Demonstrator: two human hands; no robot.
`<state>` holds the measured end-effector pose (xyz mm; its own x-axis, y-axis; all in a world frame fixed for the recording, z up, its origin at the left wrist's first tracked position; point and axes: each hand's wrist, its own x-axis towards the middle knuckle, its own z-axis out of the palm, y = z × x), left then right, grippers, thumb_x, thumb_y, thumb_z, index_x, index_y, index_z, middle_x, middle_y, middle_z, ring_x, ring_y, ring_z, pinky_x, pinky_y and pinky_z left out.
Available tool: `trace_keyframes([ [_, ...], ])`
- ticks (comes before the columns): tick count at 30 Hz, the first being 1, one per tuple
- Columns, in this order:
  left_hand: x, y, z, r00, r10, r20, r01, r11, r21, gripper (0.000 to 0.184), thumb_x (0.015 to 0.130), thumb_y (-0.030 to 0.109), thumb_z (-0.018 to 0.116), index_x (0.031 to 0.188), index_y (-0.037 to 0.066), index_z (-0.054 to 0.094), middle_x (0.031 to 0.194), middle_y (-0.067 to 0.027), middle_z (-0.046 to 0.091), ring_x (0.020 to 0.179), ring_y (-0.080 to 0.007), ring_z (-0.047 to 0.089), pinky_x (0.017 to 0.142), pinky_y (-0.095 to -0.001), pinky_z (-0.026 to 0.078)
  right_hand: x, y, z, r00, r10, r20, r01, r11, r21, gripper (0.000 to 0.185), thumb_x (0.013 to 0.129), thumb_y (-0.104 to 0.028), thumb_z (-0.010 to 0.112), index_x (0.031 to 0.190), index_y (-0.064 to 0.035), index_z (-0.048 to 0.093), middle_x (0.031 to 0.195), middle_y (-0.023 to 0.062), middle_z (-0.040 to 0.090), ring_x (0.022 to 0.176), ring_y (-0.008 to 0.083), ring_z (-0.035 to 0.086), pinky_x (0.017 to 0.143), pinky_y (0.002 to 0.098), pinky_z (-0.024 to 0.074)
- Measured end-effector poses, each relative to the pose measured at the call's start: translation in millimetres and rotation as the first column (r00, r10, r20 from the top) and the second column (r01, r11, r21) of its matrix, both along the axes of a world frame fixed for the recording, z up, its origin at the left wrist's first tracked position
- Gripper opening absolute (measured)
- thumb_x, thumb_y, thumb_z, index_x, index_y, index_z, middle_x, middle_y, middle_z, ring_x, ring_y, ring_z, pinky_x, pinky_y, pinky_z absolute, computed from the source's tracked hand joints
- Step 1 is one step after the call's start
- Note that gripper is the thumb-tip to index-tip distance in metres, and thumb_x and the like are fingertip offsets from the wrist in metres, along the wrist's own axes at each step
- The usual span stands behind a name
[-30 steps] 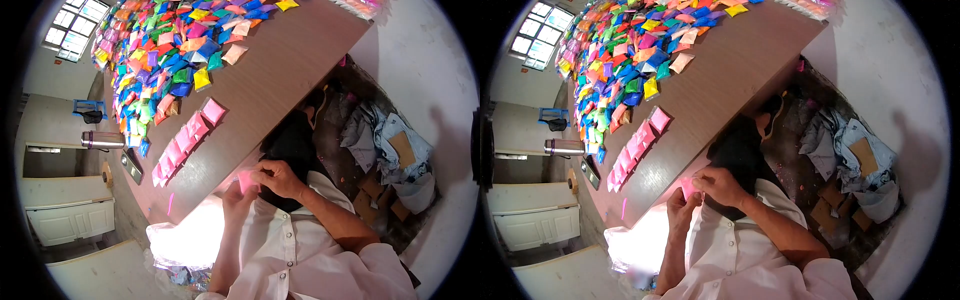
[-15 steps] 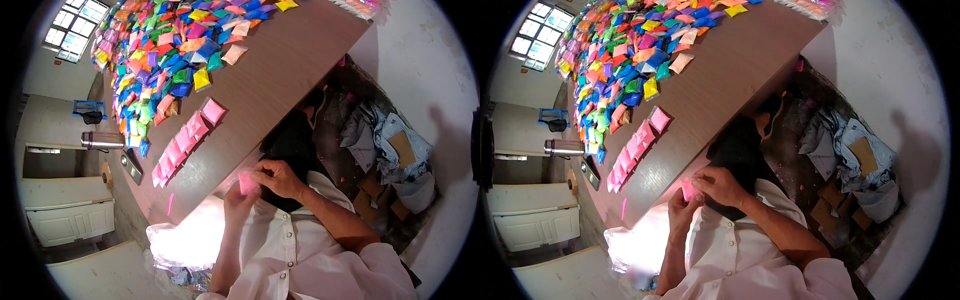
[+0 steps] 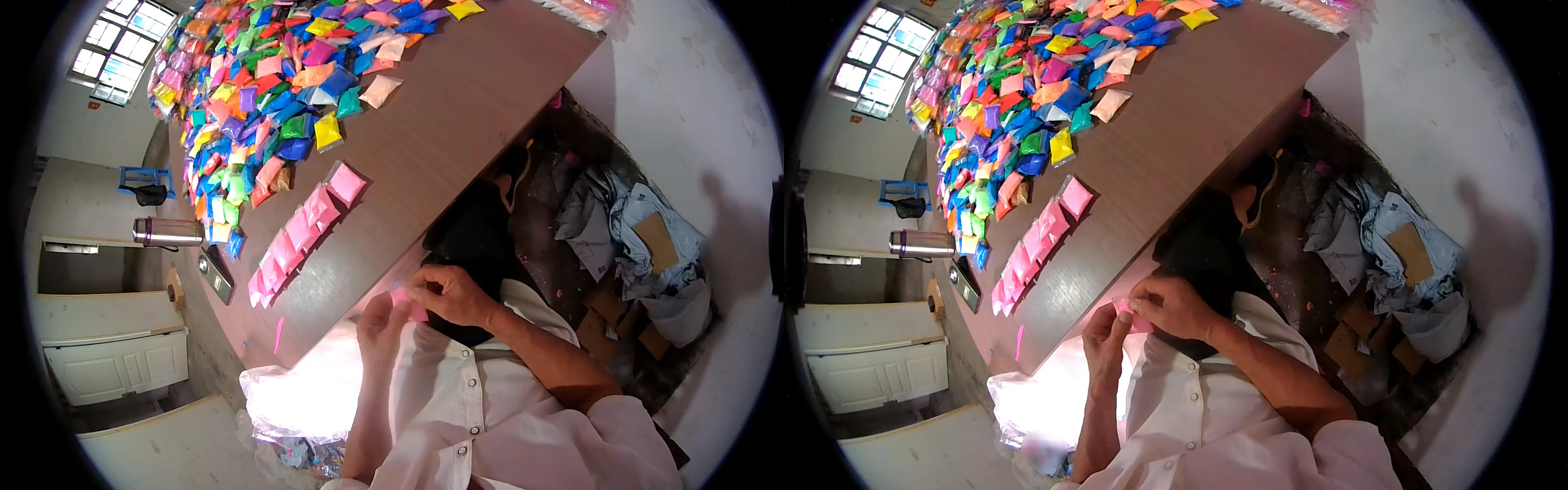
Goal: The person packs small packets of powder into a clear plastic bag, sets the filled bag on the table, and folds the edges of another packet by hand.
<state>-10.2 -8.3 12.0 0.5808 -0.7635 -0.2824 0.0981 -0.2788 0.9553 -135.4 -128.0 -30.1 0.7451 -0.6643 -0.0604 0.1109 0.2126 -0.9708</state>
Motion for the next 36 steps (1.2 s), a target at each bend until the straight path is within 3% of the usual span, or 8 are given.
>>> trace_keyframes([
  [6, 12, 8, -5, 0.999, -0.038, 0.035, 0.038, 0.999, 0.018, 0.02, 0.102, 0.018, 0.073, 0.107, -0.001, 0.073, 0.092, -0.0004, 0.072, 0.084, -0.0064, 0.062, 0.078, -0.022, 0.047, -2, 0, 4, 0.999, -0.001, -0.038, -0.006, 0.985, -0.174, 0.01, 0.096, -0.013, 0.074, 0.1, -0.0031, 0.075, 0.086, 0.0024, 0.07, 0.077, 0.0097, 0.063, 0.068, 0.0271, 0.051],
  [12, 4, 3, -2, 0.997, -0.07, 0.044, 0.067, 0.996, 0.061, 0.021, 0.102, 0.019, 0.074, 0.105, -0.002, 0.073, 0.093, 0.0, 0.072, 0.084, -0.0061, 0.061, 0.076, -0.0212, 0.046, 0, 0, 3, 1.0, 0.009, -0.002, -0.009, 0.998, -0.068, 0.012, 0.094, -0.009, 0.071, 0.097, 0.0022, 0.072, 0.088, 0.0071, 0.07, 0.081, 0.0116, 0.065, 0.075, 0.0291, 0.0532],
  [18, 3, 4, 1, 0.996, -0.089, -0.009, 0.089, 0.994, 0.064, 0.025, 0.102, 0.023, 0.074, 0.103, -0.002, 0.073, 0.09, 0.0012, 0.069, 0.081, -0.0061, 0.058, 0.072, -0.0208, 0.045, -1, -1, -2, 0.997, -0.017, 0.074, 0.015, 0.999, 0.031, 0.01, 0.097, -0.013, 0.073, 0.097, -0.003, 0.075, 0.087, -0.0002, 0.07, 0.077, 0.005, 0.06, 0.068, 0.0239, 0.049],
  [20, 11, 7, 2, 0.989, -0.15, -0.006, 0.15, 0.98, 0.128, 0.021, 0.101, 0.015, 0.072, 0.112, -0.002, 0.075, 0.101, -0.0033, 0.076, 0.093, -0.009, 0.067, 0.086, -0.0238, 0.052, -4, -3, 5, 0.999, 0.033, 0.013, -0.033, 0.999, 0.013, 0.013, 0.096, -0.01, 0.07, 0.099, 0.0027, 0.072, 0.09, 0.0061, 0.072, 0.083, 0.0113, 0.066, 0.077, 0.0281, 0.0542],
  [23, 21, 9, 5, 0.966, -0.246, 0.081, 0.22, 0.944, 0.247, 0.023, 0.101, 0.016, 0.072, 0.114, -0.003, 0.075, 0.102, -0.0034, 0.076, 0.094, -0.0088, 0.067, 0.086, -0.0236, 0.051, -3, -4, 10, 0.999, 0.035, 0.036, -0.036, 0.999, 0.026, 0.013, 0.096, -0.01, 0.069, 0.099, 0.0024, 0.072, 0.09, 0.007, 0.073, 0.083, 0.0121, 0.067, 0.078, 0.0289, 0.0548],
  [26, 7, 4, 2, 0.989, -0.149, 0.019, 0.147, 0.986, 0.08, 0.034, 0.101, 0.029, 0.076, 0.104, -0.004, 0.073, 0.09, -0.0016, 0.072, 0.083, -0.0079, 0.063, 0.076, -0.0232, 0.049, -2, -3, 0, 1.0, 0.026, 0.008, -0.026, 1.0, -0.009, 0.012, 0.097, -0.009, 0.069, 0.1, 0.0021, 0.073, 0.091, 0.0081, 0.073, 0.085, 0.0134, 0.068, 0.08, 0.0294, 0.0551],
  [29, 6, 6, -2, 0.981, -0.193, 0.001, 0.191, 0.973, 0.126, 0.035, 0.1, 0.031, 0.077, 0.104, -0.004, 0.073, 0.09, -0.0036, 0.074, 0.084, -0.0094, 0.065, 0.078, -0.0255, 0.052, 0, 1, -4, 0.999, -0.037, 0.04, 0.037, 0.999, 0.011, 0.01, 0.098, -0.01, 0.071, 0.098, -0.0012, 0.073, 0.085, -0.0014, 0.068, 0.079, 0.0054, 0.059, 0.071, 0.0246, 0.0501],
  [36, 9, 10, -5, 0.98, -0.193, -0.057, 0.197, 0.976, 0.089, 0.035, 0.1, 0.032, 0.077, 0.101, -0.003, 0.073, 0.088, -0.004, 0.073, 0.082, -0.0101, 0.065, 0.077, -0.0263, 0.052, 1, 3, -3, 0.998, -0.044, 0.054, 0.045, 0.999, -0.006, 0.011, 0.1, -0.011, 0.071, 0.099, -0.0004, 0.073, 0.086, -0.0012, 0.068, 0.079, 0.0058, 0.059, 0.072, 0.0246, 0.0507],
])
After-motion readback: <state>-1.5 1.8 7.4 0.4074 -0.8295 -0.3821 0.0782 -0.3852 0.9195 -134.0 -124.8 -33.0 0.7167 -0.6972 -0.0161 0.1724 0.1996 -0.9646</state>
